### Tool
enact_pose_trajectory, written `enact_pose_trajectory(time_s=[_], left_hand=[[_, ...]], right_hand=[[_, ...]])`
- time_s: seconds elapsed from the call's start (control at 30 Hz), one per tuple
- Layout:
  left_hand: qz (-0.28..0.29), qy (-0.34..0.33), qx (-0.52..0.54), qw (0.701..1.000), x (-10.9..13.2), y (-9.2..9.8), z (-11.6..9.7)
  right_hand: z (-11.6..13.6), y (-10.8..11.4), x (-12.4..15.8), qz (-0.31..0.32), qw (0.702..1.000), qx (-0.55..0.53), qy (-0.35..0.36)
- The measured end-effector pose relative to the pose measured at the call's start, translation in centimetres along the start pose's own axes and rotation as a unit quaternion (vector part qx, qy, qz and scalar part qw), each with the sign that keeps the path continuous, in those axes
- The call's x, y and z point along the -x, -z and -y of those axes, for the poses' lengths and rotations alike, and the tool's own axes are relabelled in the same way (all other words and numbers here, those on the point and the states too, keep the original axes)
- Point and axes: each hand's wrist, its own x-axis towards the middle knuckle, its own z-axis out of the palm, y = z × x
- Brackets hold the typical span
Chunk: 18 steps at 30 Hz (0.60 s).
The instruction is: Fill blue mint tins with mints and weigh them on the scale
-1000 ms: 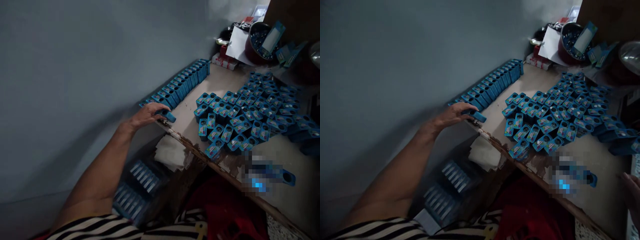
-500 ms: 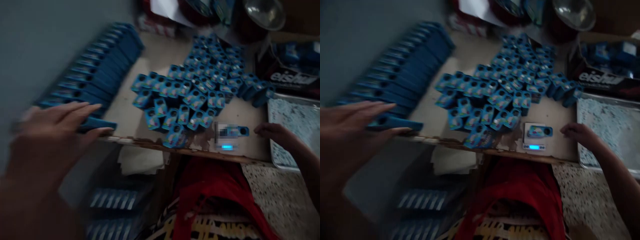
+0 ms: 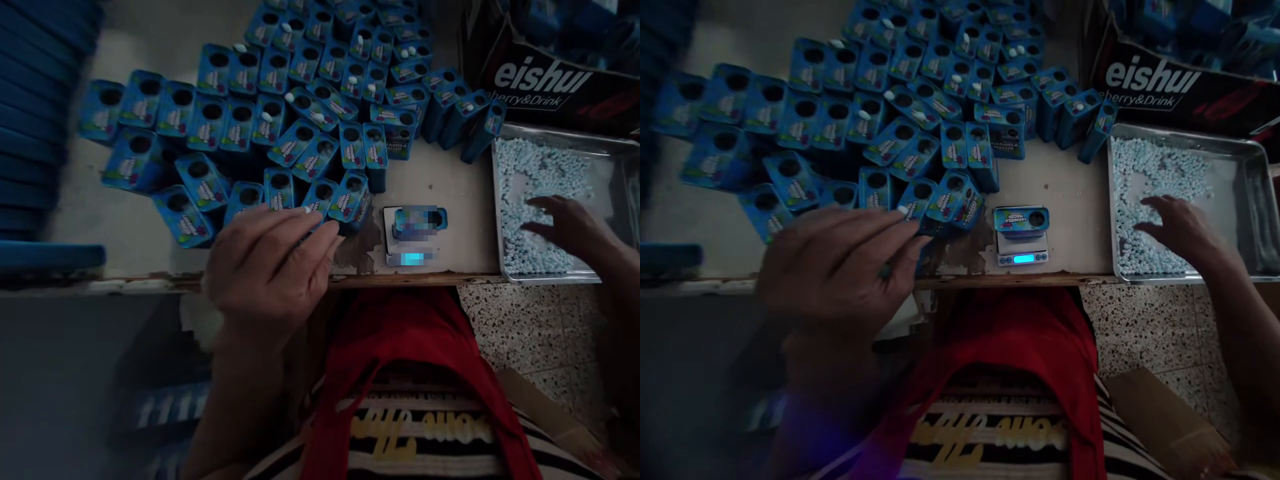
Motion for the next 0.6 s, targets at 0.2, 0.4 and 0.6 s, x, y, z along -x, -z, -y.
enact_pose_trajectory(time_s=[0.2, 0.4, 0.6], left_hand=[[0.058, 0.029, 0.012, 0.998, 1.0, -1.3, 1.7], [0.078, 0.053, 0.013, 0.995, 1.1, -0.7, 0.0], [0.069, 0.017, -0.035, 0.997, 1.1, -0.8, -1.7]], right_hand=[[-4.1, -8.1, 4.6, -0.036, 0.996, -0.037, 0.079], [-2.2, -8.5, 0.7, 0.005, 0.977, -0.035, 0.212], [-2.3, -8.0, -1.3, -0.054, 0.984, -0.064, 0.159]])
